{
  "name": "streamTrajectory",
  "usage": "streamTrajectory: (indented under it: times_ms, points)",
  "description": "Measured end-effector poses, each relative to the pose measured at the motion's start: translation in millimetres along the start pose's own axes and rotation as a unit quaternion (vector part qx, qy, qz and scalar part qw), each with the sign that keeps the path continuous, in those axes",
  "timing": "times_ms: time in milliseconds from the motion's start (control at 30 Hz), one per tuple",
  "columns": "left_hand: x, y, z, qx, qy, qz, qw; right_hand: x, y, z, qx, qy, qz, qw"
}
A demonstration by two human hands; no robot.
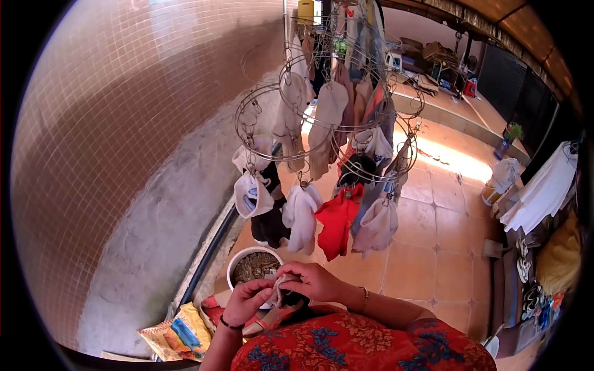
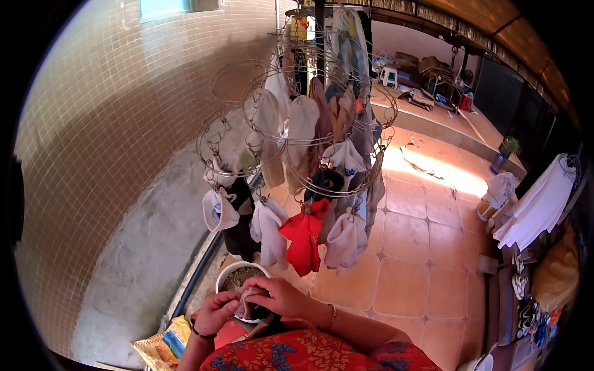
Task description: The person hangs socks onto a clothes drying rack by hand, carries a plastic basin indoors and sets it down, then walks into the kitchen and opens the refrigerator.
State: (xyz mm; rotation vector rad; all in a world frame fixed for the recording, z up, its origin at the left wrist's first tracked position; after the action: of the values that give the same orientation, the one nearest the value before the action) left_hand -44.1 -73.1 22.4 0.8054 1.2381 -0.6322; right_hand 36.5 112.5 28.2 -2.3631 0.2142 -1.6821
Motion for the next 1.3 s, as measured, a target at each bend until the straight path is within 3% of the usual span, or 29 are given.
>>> streamTrajectory:
  times_ms: [200,333,500,633,700,833,900,933,1000,1033,1133,1200,1233,1300]
  points:
    - [3.8,-7.2,-0.5,0.047,-0.056,-0.026,0.997,-2.9,0.8,-1.7,0.001,-0.012,-0.005,1.000]
    - [12.7,3.7,-7.6,0.045,-0.015,-0.011,0.999,1.0,-0.6,-3.3,0.006,-0.016,-0.001,1.000]
    - [-4.9,16.9,-11.0,-0.038,0.042,-0.266,0.962,-4.4,-5.5,-3.3,0.013,-0.077,0.077,0.994]
    - [-4.3,0.8,-9.8,-0.066,0.095,-0.339,0.934,-3.9,-11.2,-1.7,-0.006,-0.115,0.114,0.987]
    - [-13.7,-3.6,-5.9,-0.033,0.153,-0.467,0.870,-4.3,-10.5,-0.1,0.006,-0.107,0.111,0.988]
    - [-18.0,1.0,-2.2,-0.074,0.126,-0.447,0.883,-2.9,-5.4,0.1,0.042,-0.091,0.110,0.989]
    - [-16.3,2.7,-1.3,-0.088,0.056,-0.332,0.937,-3.8,-2.3,-2.8,0.052,-0.073,0.113,0.990]
    - [-2.7,-4.0,-6.3,-0.088,0.054,-0.332,0.938,-9.3,0.0,-4.8,0.052,-0.072,0.117,0.989]
    - [29.6,-16.4,-18.5,-0.071,0.045,-0.107,0.991,-12.8,6.2,-4.5,0.055,-0.065,0.117,0.990]
    - [30.8,-17.6,-15.4,-0.073,0.059,-0.203,0.975,-12.7,8.2,-6.3,0.081,-0.045,0.132,0.987]
    - [20.9,-14.9,-9.8,-0.041,0.048,-0.320,0.945,-21.8,16.9,-7.9,0.115,-0.009,0.175,0.978]
    - [2.9,-10.9,-5.0,-0.008,0.056,-0.374,0.926,-27.1,17.6,-10.7,0.009,-0.045,0.072,0.996]
    - [1.0,-10.3,-3.3,-0.002,0.081,-0.402,0.912,-29.8,18.9,-12.9,-0.008,0.022,-0.011,1.000]
    - [-2.2,-8.4,-2.5,0.026,0.112,-0.423,0.899,-25.4,21.5,-17.7,-0.005,0.040,-0.053,0.998]
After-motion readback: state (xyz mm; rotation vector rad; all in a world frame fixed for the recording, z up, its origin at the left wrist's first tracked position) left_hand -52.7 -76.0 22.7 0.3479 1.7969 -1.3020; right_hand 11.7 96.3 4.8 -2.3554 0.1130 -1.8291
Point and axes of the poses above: each hand's wrist, its own z-axis away from the middle knuckle, its own y-axis out of the palm, x = y × z, the point moved 1 cm from there along -z, towards the middle knuckle, and after that the axes turned 4 degrees about -y, right-handed, at the moved point
